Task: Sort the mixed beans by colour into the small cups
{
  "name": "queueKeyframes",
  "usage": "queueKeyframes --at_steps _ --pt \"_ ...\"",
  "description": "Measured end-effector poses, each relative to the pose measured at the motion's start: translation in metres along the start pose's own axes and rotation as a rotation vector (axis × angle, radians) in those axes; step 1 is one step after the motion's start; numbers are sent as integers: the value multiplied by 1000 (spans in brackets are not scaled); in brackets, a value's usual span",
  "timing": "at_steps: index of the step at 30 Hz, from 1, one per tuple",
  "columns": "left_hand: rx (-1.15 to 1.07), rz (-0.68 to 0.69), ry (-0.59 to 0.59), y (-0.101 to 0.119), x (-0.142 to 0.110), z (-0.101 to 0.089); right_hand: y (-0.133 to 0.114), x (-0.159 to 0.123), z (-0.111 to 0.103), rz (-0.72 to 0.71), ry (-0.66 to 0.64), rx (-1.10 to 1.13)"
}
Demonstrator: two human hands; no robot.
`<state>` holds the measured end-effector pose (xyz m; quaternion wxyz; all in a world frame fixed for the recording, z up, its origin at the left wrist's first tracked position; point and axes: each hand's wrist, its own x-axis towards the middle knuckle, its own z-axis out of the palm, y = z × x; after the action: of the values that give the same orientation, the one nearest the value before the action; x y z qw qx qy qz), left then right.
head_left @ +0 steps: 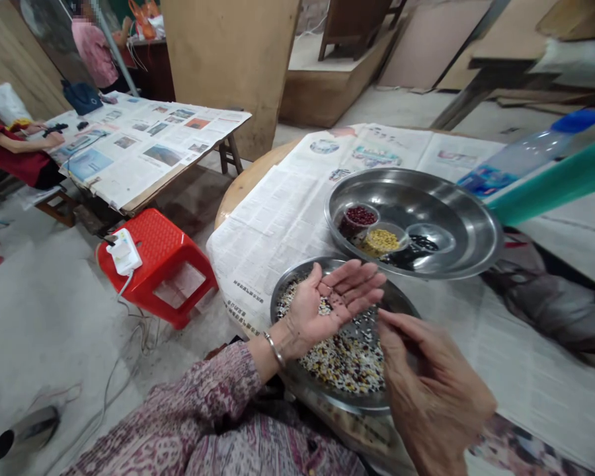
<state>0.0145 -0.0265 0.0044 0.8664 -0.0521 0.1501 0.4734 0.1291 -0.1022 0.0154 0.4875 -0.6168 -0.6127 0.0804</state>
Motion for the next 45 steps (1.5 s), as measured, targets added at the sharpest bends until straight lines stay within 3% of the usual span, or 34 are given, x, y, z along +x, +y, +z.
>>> queueKeyframes --at_steps 8,13,17,23,28,36,45 --pt "72 -3 -26 0 0 -1 0 7 9 -155 -111 2" --pt "176 -40 -133 2 0 -6 -3 9 16 -212 -218 -32" --pt "231 -65 -193 5 3 -9 -3 9 20 -218 -245 -60" --pt "279 -76 -222 6 9 -11 -3 13 23 -374 -261 -154" --pt "302 -85 -209 4 6 -8 -3 16 24 -302 -309 -229" --pt "289 -98 -169 3 5 -3 -3 15 27 -198 -357 -106" --pt "275 -108 -153 9 10 -3 -7 25 24 -245 -327 -65"
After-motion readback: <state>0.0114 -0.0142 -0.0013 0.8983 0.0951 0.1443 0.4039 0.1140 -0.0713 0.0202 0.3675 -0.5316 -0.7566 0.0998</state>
